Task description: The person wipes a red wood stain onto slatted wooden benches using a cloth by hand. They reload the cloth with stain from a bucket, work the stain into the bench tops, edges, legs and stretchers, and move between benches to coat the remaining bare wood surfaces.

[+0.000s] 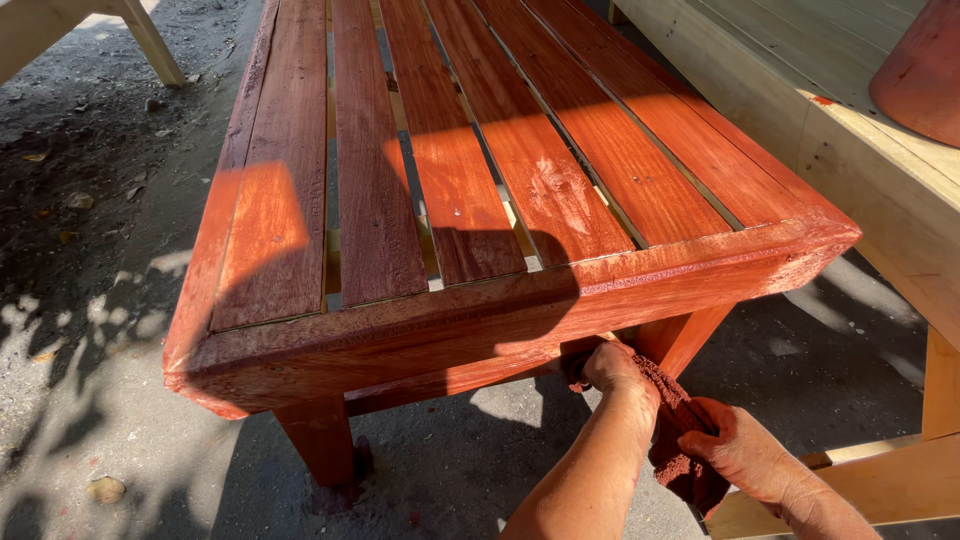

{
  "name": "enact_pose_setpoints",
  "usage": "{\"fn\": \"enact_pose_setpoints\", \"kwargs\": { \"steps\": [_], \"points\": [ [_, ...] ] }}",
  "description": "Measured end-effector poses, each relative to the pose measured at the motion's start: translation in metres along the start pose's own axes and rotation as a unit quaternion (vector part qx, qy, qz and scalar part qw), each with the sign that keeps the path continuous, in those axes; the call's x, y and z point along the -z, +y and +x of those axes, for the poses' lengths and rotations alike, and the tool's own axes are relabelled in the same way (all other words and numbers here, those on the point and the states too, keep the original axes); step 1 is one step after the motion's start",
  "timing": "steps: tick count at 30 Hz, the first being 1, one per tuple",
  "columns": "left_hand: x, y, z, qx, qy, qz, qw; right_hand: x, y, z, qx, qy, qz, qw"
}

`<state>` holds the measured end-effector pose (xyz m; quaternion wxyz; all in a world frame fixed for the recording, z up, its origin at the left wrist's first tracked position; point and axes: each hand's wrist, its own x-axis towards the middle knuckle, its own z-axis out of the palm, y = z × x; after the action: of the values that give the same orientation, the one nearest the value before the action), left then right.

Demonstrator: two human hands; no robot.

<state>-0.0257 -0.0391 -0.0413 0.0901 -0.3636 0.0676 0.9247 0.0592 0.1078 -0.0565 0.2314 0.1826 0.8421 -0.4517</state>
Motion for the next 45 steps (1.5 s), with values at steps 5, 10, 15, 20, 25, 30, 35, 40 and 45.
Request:
{"fn": "enact_pose_setpoints", "kwargs": {
  "steps": [5, 10, 15, 20, 25, 30, 35, 40, 45],
  "points": [
    [0.018, 0.007, 0.004, 0.031, -0.029, 0.062, 0.997, -0.011, 0.007, 0.001, 0.060, -0.019, 0.008, 0.998],
    [0.028, 0.019, 0.001, 0.057, -0.087, 0.025, 0.994, -0.025, 0.012, 0.007, 0.062, -0.012, -0.042, 0.997],
    [0.034, 0.025, 0.003, 0.112, -0.088, 0.023, 0.990, -0.026, 0.012, 0.006, 0.101, -0.009, -0.049, 0.994],
    [0.068, 0.044, 0.007, 0.167, -0.269, 0.047, 0.947, -0.042, 0.006, -0.004, 0.033, -0.094, 0.057, 0.993],
    [0.091, 0.077, 0.001, -0.036, -0.173, 0.247, 0.953, -0.084, -0.010, -0.014, 0.024, -0.135, 0.108, 0.985],
    [0.072, 0.122, 0.001, -0.258, -0.226, 0.361, 0.867, -0.133, -0.035, -0.018, 0.097, -0.182, 0.235, 0.950],
    [0.000, 0.116, -0.007, -0.291, -0.300, 0.490, 0.765, -0.157, -0.058, -0.006, 0.101, -0.082, 0.267, 0.955],
    [-0.087, 0.064, -0.026, -0.282, -0.343, 0.582, 0.681, -0.140, -0.055, 0.031, 0.146, 0.048, 0.300, 0.941],
    [-0.115, 0.053, -0.034, -0.267, -0.319, 0.621, 0.664, -0.118, -0.022, 0.052, 0.111, 0.079, 0.355, 0.925]
  ]
}}
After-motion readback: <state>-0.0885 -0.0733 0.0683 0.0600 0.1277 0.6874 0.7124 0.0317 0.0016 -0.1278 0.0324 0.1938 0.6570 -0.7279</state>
